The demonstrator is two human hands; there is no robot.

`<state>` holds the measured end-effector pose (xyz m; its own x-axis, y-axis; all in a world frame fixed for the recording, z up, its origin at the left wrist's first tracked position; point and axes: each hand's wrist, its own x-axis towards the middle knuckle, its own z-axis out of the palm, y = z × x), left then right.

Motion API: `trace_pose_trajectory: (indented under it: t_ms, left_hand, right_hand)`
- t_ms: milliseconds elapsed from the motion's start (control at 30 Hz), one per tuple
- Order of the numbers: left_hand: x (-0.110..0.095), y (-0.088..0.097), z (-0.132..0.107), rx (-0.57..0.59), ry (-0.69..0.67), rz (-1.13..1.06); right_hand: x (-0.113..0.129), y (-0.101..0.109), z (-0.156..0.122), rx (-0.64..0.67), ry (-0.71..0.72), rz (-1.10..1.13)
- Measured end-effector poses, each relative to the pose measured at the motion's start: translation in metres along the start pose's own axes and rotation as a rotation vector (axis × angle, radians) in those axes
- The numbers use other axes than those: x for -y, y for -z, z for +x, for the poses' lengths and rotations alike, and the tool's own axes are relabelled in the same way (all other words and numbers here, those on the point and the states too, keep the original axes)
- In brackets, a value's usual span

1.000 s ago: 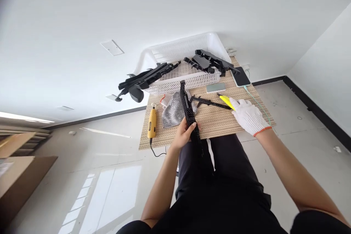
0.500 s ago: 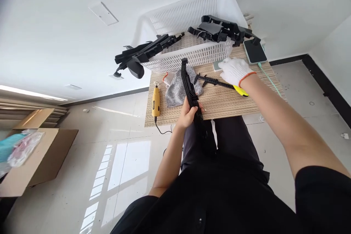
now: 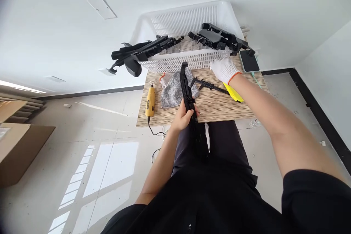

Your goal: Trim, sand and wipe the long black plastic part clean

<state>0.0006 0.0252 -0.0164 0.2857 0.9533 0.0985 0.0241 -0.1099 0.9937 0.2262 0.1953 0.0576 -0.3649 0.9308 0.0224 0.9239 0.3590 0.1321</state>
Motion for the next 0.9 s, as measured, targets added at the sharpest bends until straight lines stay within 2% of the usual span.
trace_pose_trajectory:
  t_ms: [133, 267, 433, 567, 767, 900]
  left_hand:
    - [0.000, -0.001, 0.000, 0.009, -0.025, -0.018]
    - [-0.004, -0.002, -0.001, -0.006, -0.031, 0.000]
    - [-0.009, -0.004, 0.001, -0.043, 0.060, -0.121]
    - [-0.013, -0.005, 0.007, -0.105, 0.154, -0.250]
    - [-0.014, -0.006, 0.013, -0.142, 0.152, -0.325]
    - [-0.012, -0.008, 0.013, -0.163, 0.047, -0.139]
  right_hand:
    - [-0.001, -0.001, -0.001, -0.044, -0.048, 0.079]
    - [0.007, 0.002, 0.000, -0.039, -0.036, -0.029]
    - [0.028, 0.010, -0.020, -0.218, 0.130, -0.029]
    - [0.050, 0.017, -0.045, -0.363, 0.178, 0.127]
    - [0.076, 0.042, -0.058, -0.335, 0.182, 0.301]
    - [0.101, 0.069, -0.056, -0.212, 0.180, 0.207]
